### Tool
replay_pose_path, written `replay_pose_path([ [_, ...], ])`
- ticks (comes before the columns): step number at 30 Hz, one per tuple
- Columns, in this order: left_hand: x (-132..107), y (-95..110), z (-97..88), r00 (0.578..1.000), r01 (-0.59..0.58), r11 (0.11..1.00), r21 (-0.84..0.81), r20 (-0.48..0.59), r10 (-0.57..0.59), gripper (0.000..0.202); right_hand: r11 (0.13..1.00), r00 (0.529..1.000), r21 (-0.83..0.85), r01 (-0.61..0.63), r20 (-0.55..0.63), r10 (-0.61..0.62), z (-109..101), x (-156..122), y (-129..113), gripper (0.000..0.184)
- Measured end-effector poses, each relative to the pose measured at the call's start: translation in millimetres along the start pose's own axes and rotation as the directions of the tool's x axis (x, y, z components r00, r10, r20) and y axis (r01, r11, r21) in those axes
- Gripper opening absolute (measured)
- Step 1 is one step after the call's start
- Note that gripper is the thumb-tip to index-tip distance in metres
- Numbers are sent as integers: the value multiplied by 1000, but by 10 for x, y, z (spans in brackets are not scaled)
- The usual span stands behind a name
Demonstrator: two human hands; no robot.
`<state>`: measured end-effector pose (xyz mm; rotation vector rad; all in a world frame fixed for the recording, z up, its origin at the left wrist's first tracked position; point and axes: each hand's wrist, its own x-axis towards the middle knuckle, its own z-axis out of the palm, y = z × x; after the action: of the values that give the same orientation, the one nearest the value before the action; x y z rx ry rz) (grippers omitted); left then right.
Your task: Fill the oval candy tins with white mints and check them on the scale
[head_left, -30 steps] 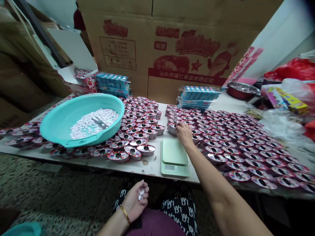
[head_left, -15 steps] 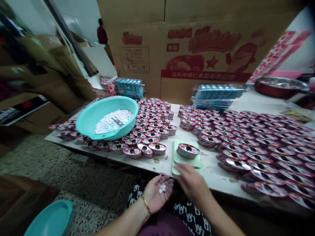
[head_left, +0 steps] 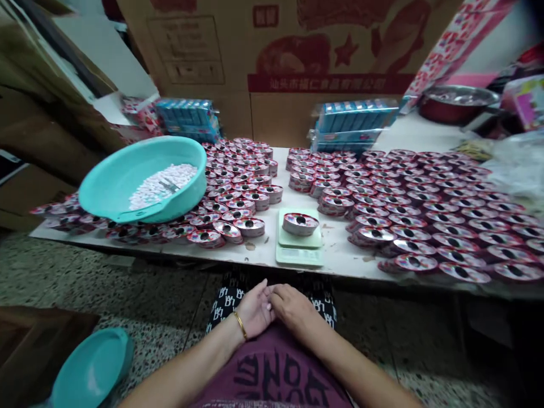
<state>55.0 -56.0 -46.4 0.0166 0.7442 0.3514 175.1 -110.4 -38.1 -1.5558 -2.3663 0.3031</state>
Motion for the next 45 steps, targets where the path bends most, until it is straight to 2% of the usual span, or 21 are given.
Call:
replay_pose_path([
  [7,24,4,37,999,41,999,3,-15,-41,25,984,990,105,-142,11,141,-71,-70,20,10],
  [11,64,34,-22,998,50,999,-8,23,-50,23,932,983,338,-129,-79,165,-110,-73,45,13],
  [15,92,85,-39,996,90,996,4,9,-90,27,853,959,516,-80,-192,207,-381,26,210,16],
  [18,89,148,7,996,94,995,18,-10,-94,32,880,905,465,-99,-325,274,-690,221,493,15],
  [21,83,202,47,997,79,997,17,-27,-78,32,934,864,327,-141,-420,277,-926,473,819,15],
  [24,80,227,49,997,69,998,10,-22,-69,33,970,887,161,-183,-400,233,-1031,661,1061,15],
  [27,75,239,39,998,54,999,-3,-28,-54,32,971,897,29,-238,-375,232,-1069,688,1104,16],
  [30,73,247,46,998,54,998,-19,-35,-54,31,968,873,56,-244,-422,245,-1026,558,877,18],
  [31,76,247,53,998,50,998,-27,-23,-50,31,976,890,84,-200,-402,217,-969,493,749,19],
  [33,84,237,69,999,30,999,-41,23,-29,30,990,954,126,-67,-282,101,-772,355,459,20],
  [34,88,228,76,999,23,999,-43,48,-21,31,992,986,129,-6,-167,28,-640,288,319,21],
  [35,93,217,81,997,22,999,-42,70,-19,33,992,996,120,26,-88,-16,-497,224,197,22],
  [37,99,191,81,994,42,999,-32,99,-39,37,994,999,108,32,-30,-29,-225,109,28,22],
  [39,100,165,71,991,71,997,-22,118,-68,41,993,1000,113,-15,3,15,-38,16,-36,20],
  [41,97,146,59,988,77,997,-19,133,-74,41,990,999,131,-48,25,45,22,-47,-21,19],
  [43,88,137,53,988,75,997,-9,137,-73,41,987,999,157,-38,12,36,-45,-70,41,19],
  [45,76,135,51,989,73,997,8,127,-73,40,983,998,183,-15,-54,25,-218,-51,141,20],
])
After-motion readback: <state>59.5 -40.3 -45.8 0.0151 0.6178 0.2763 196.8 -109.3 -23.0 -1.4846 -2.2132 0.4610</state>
